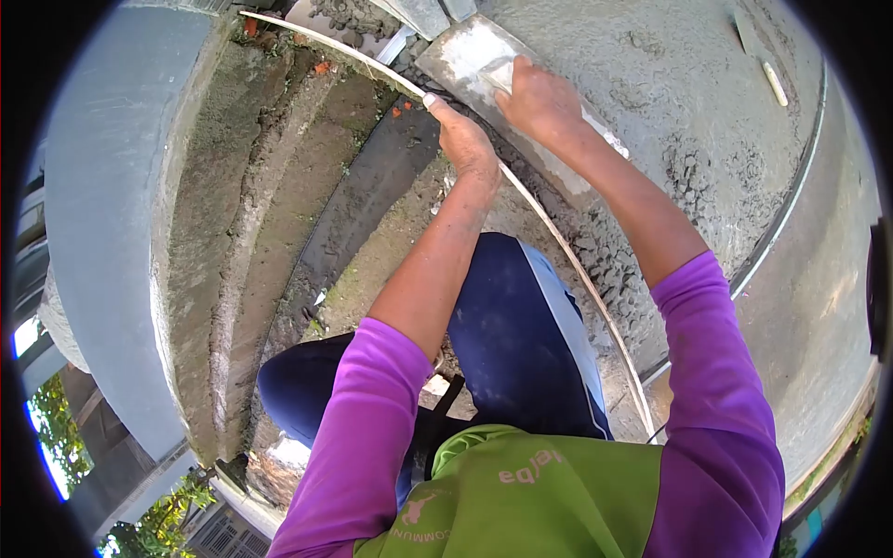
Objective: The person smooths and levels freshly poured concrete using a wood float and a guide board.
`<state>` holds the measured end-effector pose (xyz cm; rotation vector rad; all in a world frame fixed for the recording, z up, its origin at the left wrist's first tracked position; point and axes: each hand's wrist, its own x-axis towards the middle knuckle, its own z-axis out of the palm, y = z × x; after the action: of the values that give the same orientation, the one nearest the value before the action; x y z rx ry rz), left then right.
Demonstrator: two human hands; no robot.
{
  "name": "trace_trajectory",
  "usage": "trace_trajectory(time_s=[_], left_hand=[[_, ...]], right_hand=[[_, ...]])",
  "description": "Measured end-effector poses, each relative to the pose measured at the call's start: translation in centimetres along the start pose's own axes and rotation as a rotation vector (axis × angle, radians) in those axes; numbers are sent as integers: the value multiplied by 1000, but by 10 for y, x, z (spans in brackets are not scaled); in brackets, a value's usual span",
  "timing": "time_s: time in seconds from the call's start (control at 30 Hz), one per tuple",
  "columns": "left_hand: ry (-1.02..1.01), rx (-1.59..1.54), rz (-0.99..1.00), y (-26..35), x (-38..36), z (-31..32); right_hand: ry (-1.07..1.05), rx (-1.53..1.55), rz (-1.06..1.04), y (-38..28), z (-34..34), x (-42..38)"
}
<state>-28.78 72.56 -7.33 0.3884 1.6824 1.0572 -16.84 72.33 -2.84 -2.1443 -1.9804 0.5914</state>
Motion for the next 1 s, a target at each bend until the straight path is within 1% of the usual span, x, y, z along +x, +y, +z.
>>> trace_trajectory(time_s=[0.07, 0.1, 0.2, 0.23, 0.3, 0.33, 0.4, 0.43, 0.47, 0.5, 0.57, 0.6, 0.7, 0.8, 0.9, 0.93, 1.0], left_hand=[[-17, -28, -28, 3, -3, -3], [-21, -65, 15, -4, 7, -3], [93, -41, 42, -8, 12, 4], [101, -41, 16, -5, 9, 5], [-32, -40, -15, -5, 6, -7], [-102, -44, -20, -3, 4, -7], [-51, -37, -11, 0, -4, -9], [-14, -11, -13, -1, -3, -6], [26, 6, -7, 2, -1, -2], [35, 6, 34, -2, 5, 0], [3, 21, 15, 0, 3, -5], [-20, 28, 10, 1, 2, -4], [-3, 37, 19, 1, 3, -4], [20, 39, 25, 3, -3, -3], [24, 24, 32, 4, 0, -1], [22, 23, 29, 1, 0, -2], [-45, -26, 61, -2, -3, -3]], right_hand=[[-1, -8, -28, 8, 10, -6], [-72, 5, 17, 8, -1, -28], [-77, -63, 75, 29, 16, -47], [-48, -43, 67, 21, 12, -33], [-4, -5, 53, -1, 2, -1], [-13, -8, 50, 4, 0, -4], [-41, -11, 39, 9, 0, -15], [-43, 25, 78, 22, 3, -33], [-102, -11, 132, 34, 0, -51], [-157, -48, 181, 43, -4, -61], [-132, -79, 152, 55, -12, -64], [-111, -95, 141, 56, -18, -60], [-69, -4, 172, 26, -51, -30], [-17, -5, 46, 7, -35, 12], [48, 83, 12, -9, -17, 47], [9, 75, -10, -9, -12, 44], [-62, 52, -67, -11, -10, 35]])
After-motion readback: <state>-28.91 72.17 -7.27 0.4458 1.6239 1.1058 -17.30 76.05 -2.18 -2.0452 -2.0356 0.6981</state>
